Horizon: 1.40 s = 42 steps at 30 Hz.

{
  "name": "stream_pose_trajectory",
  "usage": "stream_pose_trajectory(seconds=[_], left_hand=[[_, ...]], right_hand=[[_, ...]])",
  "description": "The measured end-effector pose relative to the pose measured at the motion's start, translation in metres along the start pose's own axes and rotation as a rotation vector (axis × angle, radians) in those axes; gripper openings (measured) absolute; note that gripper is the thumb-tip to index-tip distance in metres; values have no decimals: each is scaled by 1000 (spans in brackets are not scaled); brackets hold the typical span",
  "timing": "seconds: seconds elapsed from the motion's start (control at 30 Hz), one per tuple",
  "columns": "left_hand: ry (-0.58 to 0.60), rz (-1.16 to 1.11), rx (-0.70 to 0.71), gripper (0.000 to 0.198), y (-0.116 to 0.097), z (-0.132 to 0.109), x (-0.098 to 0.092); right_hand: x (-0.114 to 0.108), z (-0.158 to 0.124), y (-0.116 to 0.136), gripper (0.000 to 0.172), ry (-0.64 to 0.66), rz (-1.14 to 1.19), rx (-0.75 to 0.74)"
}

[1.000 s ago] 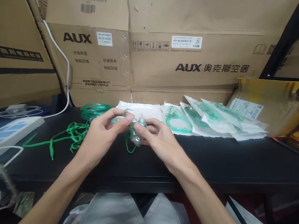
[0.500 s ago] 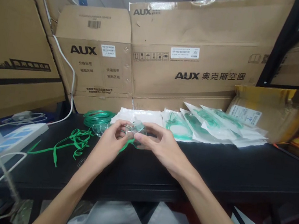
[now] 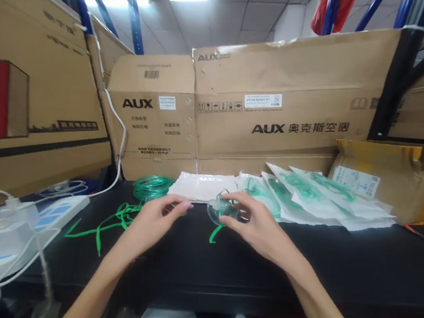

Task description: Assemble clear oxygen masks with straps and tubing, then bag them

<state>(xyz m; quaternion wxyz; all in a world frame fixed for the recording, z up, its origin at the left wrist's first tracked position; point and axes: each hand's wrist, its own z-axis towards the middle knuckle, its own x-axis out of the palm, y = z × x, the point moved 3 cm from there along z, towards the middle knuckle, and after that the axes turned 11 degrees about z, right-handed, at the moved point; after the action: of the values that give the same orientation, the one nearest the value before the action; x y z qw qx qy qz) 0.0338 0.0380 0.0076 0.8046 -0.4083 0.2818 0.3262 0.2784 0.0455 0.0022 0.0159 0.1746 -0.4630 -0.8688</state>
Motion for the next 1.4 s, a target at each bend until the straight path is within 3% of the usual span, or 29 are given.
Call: stream_pose_trajectory(seconds=[0.13,0.23,0.37,0.5,0.57,0.67,0.87,1.03,1.23,1.4], left_hand=[[39,84,36,32,-7,-3,1],[16,190,13,32,2,6,-17],[-9,374,-73,29,39,36,-60],[78,555,-185,23,91,70,-88],[136,626,-233,24,115,84,-88],[247,677,-260,29,143,101,-75],[392,701,-315,31,180,117,-48],[419,706,-313,33,189,121,-49],[382,667,-314,31,186,124,-58],[420,595,-318,30,184,124,-62]], right_hand=[[-1,-6,6,42,126,-19,61],[-6,-10,3,44,235,-16,166],[-15,-9,-11,46,266,-119,226],[-15,-7,-15,45,261,-116,207],[-13,-7,-14,46,270,-110,209],[-10,-8,-15,47,282,-131,230],[-8,-10,-21,45,300,-187,241],[-4,-8,-15,43,314,-198,217],[-2,-8,-10,43,332,-190,206],[-3,-8,-11,43,324,-167,190]])
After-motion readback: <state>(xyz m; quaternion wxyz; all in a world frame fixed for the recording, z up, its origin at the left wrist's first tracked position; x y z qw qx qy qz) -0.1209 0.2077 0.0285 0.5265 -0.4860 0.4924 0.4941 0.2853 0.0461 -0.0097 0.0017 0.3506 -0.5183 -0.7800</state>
